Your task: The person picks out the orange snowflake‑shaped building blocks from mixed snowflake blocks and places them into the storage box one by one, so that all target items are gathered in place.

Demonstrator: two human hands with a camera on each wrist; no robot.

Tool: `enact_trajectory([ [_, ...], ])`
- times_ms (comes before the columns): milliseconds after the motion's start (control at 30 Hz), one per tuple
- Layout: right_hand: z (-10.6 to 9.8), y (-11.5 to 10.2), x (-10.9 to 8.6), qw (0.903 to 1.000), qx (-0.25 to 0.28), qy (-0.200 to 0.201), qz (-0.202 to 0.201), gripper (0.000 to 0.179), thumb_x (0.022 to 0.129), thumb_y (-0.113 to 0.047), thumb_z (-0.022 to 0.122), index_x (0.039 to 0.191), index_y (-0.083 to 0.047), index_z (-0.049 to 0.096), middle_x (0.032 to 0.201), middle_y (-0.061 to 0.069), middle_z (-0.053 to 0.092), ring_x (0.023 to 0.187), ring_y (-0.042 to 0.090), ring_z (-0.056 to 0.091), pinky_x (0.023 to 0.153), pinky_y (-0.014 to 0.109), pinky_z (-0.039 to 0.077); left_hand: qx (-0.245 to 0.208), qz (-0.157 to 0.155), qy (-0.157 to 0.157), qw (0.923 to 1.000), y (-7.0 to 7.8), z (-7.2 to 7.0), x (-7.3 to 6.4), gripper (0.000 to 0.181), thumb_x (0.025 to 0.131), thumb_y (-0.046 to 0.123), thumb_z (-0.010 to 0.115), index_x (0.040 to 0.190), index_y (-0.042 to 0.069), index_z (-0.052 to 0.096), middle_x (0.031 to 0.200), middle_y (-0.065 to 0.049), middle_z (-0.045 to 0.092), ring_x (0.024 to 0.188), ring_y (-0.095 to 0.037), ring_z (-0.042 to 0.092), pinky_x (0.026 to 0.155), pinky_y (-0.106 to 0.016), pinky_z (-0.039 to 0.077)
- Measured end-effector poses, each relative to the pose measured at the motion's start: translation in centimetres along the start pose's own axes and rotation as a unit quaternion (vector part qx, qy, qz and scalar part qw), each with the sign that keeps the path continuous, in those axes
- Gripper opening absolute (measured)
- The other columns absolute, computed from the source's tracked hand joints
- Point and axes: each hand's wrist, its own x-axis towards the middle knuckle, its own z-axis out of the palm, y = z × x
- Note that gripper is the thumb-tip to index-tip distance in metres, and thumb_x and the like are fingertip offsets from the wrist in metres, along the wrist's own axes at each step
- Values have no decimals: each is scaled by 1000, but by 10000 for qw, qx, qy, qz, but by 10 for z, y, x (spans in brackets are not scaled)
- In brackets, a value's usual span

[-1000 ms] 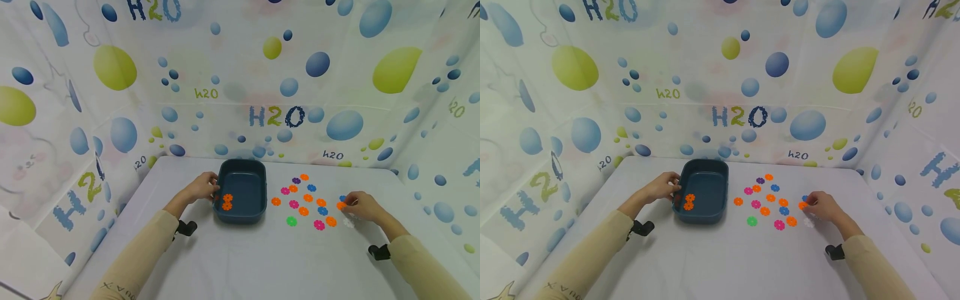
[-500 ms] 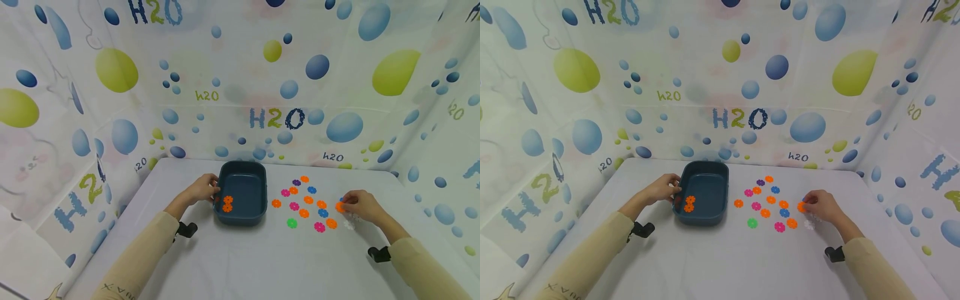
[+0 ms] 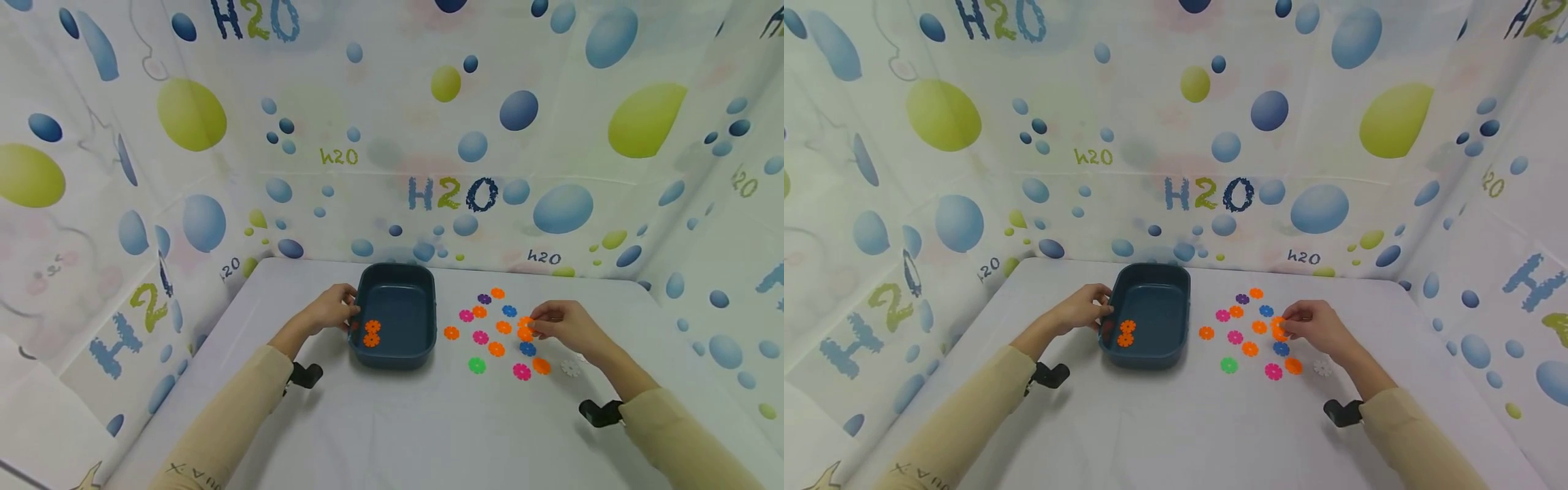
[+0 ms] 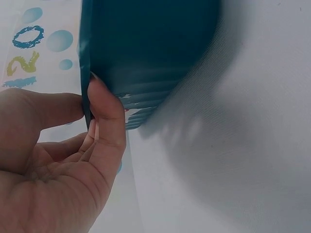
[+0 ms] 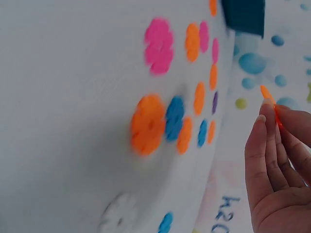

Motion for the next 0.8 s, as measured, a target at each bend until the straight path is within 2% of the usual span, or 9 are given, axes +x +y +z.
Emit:
enact_trajectory([
  [200, 17, -31, 5, 9997, 72, -127, -192, 29, 100, -17, 68, 119, 5, 65, 103, 17, 73, 96, 39, 70, 89, 41, 61, -1, 23, -13, 10000, 1, 1, -2, 41, 103, 3, 54, 139, -13, 43, 102, -15, 47, 83, -26, 61, 70, -36, 63],
  [333, 25, -50, 10, 9986, 198, -244, -431, 24, 99, -15, 68, 116, 2, 66, 99, 14, 74, 95, 40, 70, 85, 33, 61, 16, 16, 2, 10000, 3, 0, -3, 41, 103, 3, 54, 139, -12, 43, 103, -16, 47, 84, -26, 62, 71, -36, 63],
  [567, 42, -80, 24, 9940, 295, -422, -967, 22, 99, -14, 68, 113, 2, 68, 102, 20, 73, 87, 24, 73, 82, 30, 61, 53, 11, 29, 10000, 4, -1, -3, 39, 103, 4, 54, 138, -11, 45, 102, -15, 48, 83, -26, 63, 70, -35, 63],
  [800, 61, -104, 37, 9904, 415, -517, -1211, 18, 97, -15, 71, 109, -1, 70, 98, 19, 73, 86, 29, 72, 80, 31, 61, 32, -59, 4, 10000, 2, 0, -4, 40, 103, 4, 55, 139, -10, 45, 102, -15, 49, 82, -25, 63, 71, -34, 63],
])
